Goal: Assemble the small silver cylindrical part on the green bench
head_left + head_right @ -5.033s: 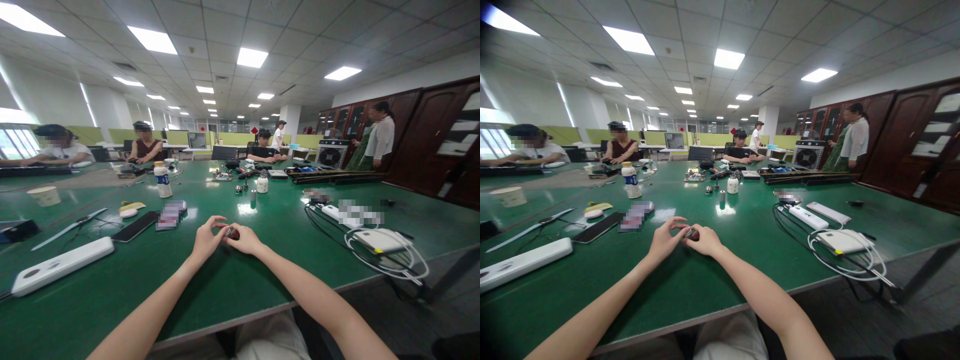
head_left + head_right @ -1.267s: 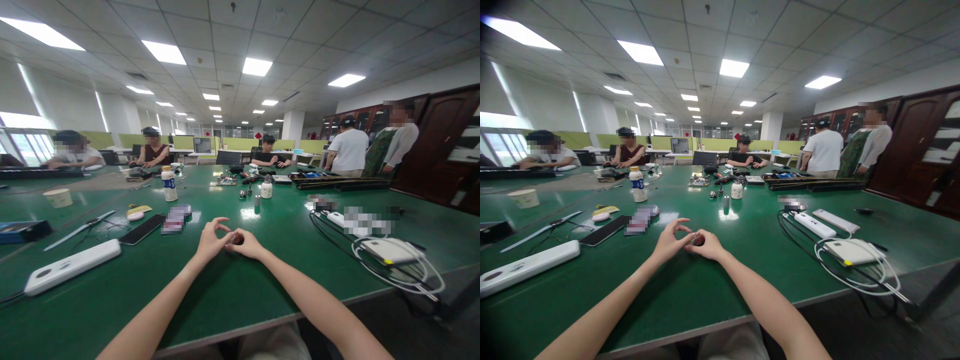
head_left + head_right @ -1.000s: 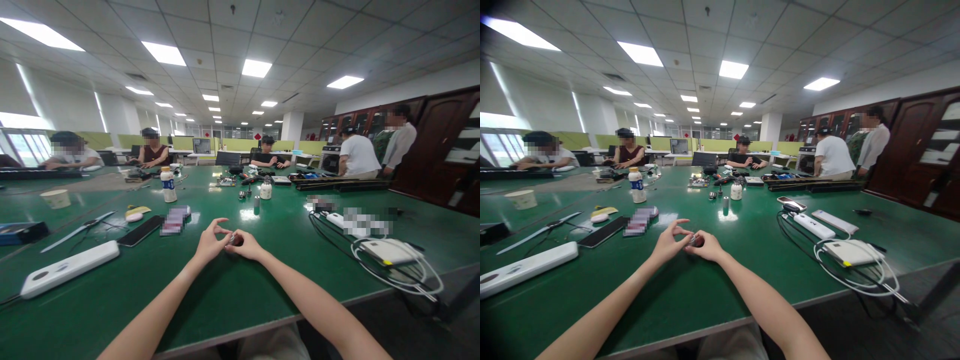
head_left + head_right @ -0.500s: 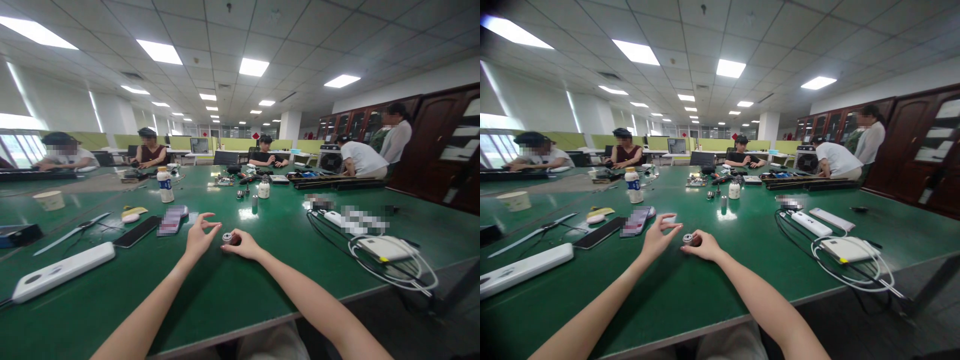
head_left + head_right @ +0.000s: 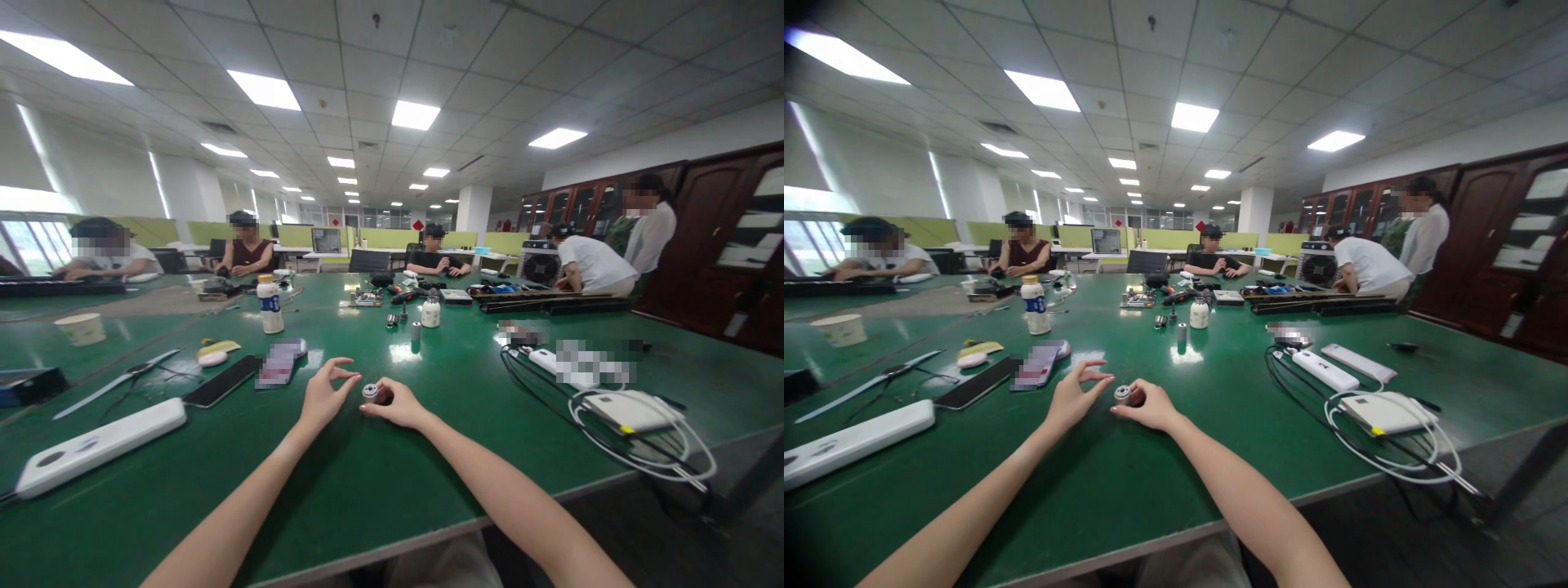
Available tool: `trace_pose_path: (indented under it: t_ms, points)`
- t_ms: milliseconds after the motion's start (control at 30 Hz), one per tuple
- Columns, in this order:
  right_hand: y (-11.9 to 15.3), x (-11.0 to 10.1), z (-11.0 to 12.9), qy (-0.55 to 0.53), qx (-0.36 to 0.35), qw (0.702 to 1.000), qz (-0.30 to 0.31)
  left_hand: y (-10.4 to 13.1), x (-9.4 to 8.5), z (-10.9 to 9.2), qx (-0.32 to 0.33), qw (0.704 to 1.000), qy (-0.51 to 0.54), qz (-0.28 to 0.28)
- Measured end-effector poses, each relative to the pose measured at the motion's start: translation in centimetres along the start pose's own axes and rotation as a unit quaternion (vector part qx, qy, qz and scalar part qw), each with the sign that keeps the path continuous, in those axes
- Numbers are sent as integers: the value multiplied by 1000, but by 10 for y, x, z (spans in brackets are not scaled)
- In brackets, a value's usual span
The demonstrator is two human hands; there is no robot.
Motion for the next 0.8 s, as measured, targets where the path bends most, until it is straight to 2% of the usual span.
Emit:
trace_pose_path:
  t_ms: [100,200,667,800]
  points:
    - [0,1,0,-4,-7,1000,0,3,6,-21,29,999,30,12]
    - [-1,1,-1,-6,-5,1000,0,6,14,-31,46,998,29,35]
    - [-1,0,-1,0,-7,1000,9,7,22,-31,57,996,31,69]
    - [0,0,1,2,-8,1000,8,7,19,-34,44,998,-29,32]
Point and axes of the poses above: each hand's wrist, its own y-axis away from the middle knuckle, its own x-axis out of the palm, z = x × y, the point moved 6 cm from there along -y, towards the middle knuckle, and after that the axes turned 11 degrees about z, right-handed, at the moved point
